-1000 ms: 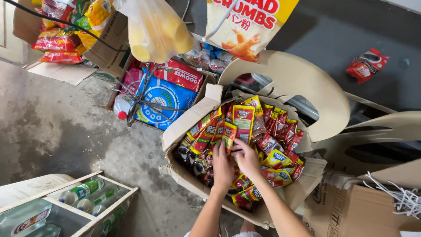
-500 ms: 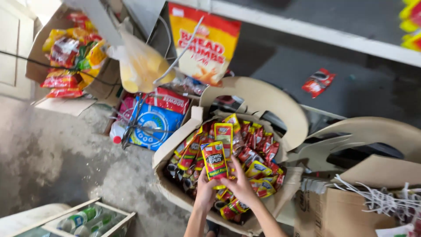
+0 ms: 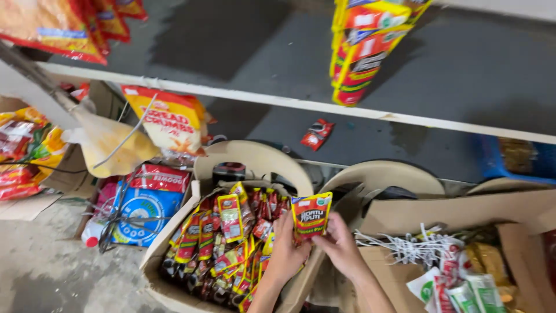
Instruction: Stocking small packets of condiments and snacks onto store shelves.
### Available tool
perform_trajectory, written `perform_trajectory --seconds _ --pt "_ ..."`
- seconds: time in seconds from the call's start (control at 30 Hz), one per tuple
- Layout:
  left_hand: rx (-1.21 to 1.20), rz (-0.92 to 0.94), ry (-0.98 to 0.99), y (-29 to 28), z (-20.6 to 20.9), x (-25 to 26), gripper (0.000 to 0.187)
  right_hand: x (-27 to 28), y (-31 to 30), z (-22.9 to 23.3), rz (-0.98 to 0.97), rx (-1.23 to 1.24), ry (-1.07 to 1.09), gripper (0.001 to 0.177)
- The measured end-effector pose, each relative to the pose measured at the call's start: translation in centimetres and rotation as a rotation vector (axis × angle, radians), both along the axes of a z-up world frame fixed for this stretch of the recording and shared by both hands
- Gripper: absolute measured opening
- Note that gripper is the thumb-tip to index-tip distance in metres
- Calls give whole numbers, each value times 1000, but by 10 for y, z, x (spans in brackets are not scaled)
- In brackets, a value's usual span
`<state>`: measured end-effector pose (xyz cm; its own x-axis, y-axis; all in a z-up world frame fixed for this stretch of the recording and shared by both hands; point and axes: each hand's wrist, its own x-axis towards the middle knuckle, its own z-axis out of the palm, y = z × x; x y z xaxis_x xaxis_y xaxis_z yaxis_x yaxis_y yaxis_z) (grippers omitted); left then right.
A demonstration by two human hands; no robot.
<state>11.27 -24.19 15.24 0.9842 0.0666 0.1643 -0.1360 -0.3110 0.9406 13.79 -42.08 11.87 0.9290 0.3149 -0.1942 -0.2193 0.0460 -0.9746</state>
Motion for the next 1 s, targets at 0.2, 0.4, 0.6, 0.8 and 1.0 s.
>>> perform_trajectory --seconds 0.2,0.4,0.6,0.8,1.0 --pt "46 21 -191 -71 93 32 68 36 -57 86 -159 -64 -265 44" --pt "72 51 -219 -114 166 78 77 81 -93 152 -260 -25 -396 29" --pt "41 82 -363 -145 202 132 68 132 -99 213 -340 -115 -543 26" --pt "91 104 -391 -157 216 193 76 182 -91 243 -430 -226 -618 30" --pt "154 167 -291 -160 204 244 73 244 -91 200 -591 -643 -883 37"
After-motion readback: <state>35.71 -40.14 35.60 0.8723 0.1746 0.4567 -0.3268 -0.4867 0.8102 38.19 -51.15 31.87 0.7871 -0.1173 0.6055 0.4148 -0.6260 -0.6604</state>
